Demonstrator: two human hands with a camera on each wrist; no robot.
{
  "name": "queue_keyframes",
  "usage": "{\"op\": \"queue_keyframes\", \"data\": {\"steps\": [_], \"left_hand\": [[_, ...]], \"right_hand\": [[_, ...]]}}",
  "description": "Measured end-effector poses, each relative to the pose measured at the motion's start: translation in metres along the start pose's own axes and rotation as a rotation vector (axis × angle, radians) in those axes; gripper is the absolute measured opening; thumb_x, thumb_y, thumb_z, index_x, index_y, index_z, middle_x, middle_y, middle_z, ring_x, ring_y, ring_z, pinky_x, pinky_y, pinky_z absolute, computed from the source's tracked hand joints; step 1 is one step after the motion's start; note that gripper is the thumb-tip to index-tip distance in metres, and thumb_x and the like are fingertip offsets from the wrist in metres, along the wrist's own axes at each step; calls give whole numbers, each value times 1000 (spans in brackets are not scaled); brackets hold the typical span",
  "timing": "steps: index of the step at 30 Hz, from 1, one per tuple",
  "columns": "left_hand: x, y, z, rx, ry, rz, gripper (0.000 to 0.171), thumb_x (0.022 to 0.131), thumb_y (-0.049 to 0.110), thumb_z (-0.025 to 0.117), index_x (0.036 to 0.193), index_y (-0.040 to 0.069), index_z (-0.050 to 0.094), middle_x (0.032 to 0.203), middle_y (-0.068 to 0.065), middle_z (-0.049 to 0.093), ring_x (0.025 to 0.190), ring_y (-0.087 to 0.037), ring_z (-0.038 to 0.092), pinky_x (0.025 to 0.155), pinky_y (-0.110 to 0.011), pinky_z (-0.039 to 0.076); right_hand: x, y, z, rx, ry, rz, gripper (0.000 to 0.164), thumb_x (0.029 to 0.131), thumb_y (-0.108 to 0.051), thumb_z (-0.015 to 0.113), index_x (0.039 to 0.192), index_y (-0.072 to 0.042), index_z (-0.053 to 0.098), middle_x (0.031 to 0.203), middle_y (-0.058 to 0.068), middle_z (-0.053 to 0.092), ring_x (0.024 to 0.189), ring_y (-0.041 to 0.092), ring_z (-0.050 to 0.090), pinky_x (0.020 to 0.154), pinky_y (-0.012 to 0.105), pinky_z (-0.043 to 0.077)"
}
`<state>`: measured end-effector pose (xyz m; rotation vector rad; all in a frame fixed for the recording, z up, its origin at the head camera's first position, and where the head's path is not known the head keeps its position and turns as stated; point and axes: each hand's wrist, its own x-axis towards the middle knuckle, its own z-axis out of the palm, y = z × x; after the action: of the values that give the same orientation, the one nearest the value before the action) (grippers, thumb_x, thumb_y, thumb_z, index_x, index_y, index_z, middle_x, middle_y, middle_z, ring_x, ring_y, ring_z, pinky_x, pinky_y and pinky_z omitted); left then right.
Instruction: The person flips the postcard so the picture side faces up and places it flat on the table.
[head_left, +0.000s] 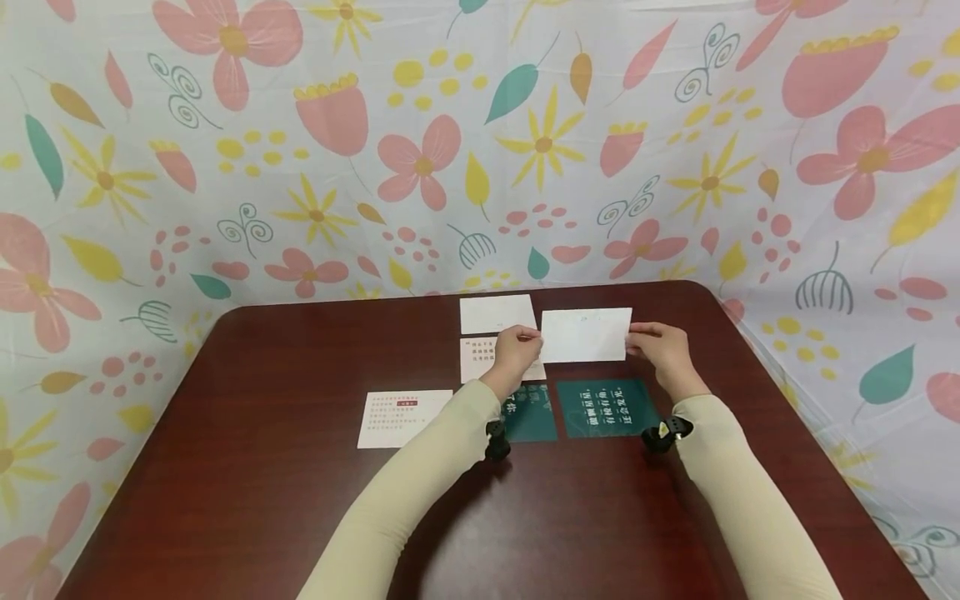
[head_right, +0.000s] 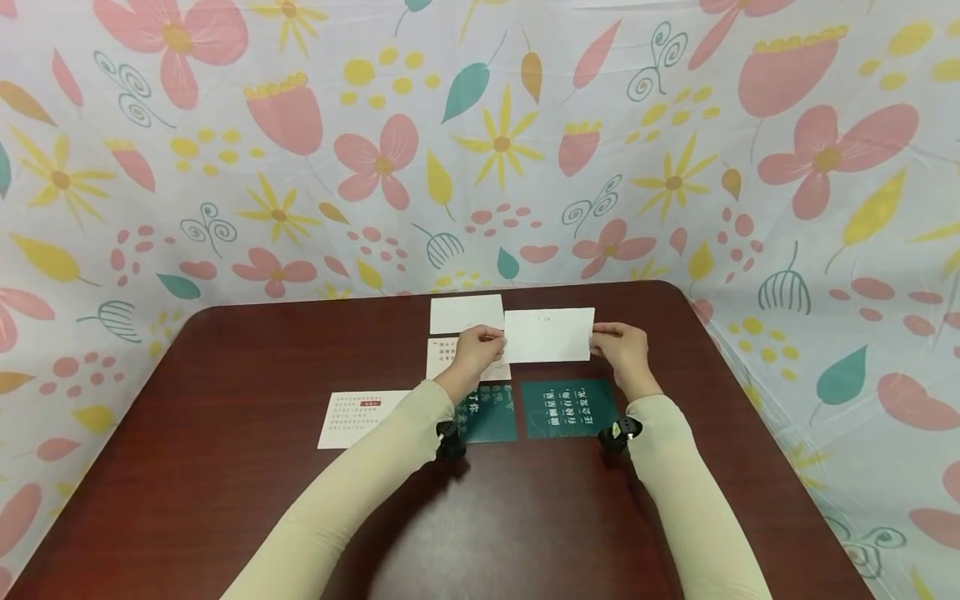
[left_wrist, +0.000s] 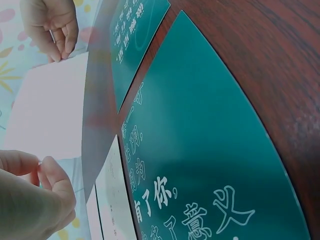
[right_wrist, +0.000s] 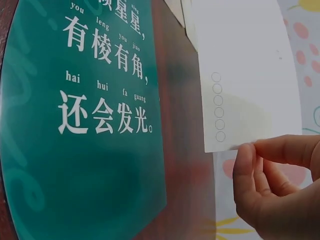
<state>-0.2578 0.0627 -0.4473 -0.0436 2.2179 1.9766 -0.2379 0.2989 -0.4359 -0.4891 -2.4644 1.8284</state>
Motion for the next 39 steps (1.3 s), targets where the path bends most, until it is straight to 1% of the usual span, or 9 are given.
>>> {"op": "queue_keyframes", "data": {"steps": [3,9,16,18,21,25,30,35,39], "left_hand": [[0,-1,0,-30,3,0,12,92,5,60,101,0,66,85,-9,62,90,-31,65,82,-38,54],[0,-3,1,-38,19,-18,15,94,6,59,103,-2,68,95,-11,65,92,-25,66,85,-37,54],[1,-4,0,14,-4,-24,24,97,20,58,108,0,68,106,-15,67,100,-28,65,87,-36,52],[2,-3,-1,38,-8,-15,25,96,22,60,107,2,69,104,-14,67,98,-26,65,84,-35,52],[1,-2,-3,61,-16,0,21,95,20,62,105,4,71,104,-10,67,95,-22,64,82,-34,52],[-1,-1,-3,92,-20,10,14,93,14,64,102,6,72,105,-6,64,93,-19,61,78,-32,52],[-2,-3,0,91,-30,9,16,90,5,63,105,3,69,99,-6,62,87,-18,60,69,-27,50],[1,-6,6,85,11,13,25,87,-1,64,112,0,65,90,-6,60,81,-15,57,64,-24,47],[3,-6,10,106,35,17,27,86,-2,64,113,-3,65,91,-6,60,81,-15,56,65,-24,48]], "right_hand": [[0,1,-1,52,-8,0,44,95,-9,59,131,12,49,96,6,58,73,2,63,82,25,54],[-1,3,-3,162,-21,6,45,101,-14,47,136,13,41,95,9,59,77,5,66,86,28,52],[1,6,-9,204,-75,24,53,103,-28,43,135,15,41,93,4,60,79,8,66,86,29,52],[1,7,-11,179,-99,16,55,103,-29,44,135,15,41,94,4,62,80,7,66,86,29,52],[1,9,-12,94,-134,-8,55,102,-28,47,137,14,40,113,15,61,83,3,63,85,24,52],[3,13,-12,-35,-143,-15,53,99,-24,54,139,8,43,138,25,45,91,5,57,78,15,50],[5,16,-9,-115,-115,-30,48,97,-14,57,139,5,45,133,28,51,102,20,57,71,11,48],[7,14,-3,-163,-40,-48,44,94,-10,58,135,7,49,127,29,54,108,31,56,86,28,52],[9,12,-1,-176,3,-15,43,94,-10,58,133,7,52,133,29,49,117,37,50,100,47,43]]}}
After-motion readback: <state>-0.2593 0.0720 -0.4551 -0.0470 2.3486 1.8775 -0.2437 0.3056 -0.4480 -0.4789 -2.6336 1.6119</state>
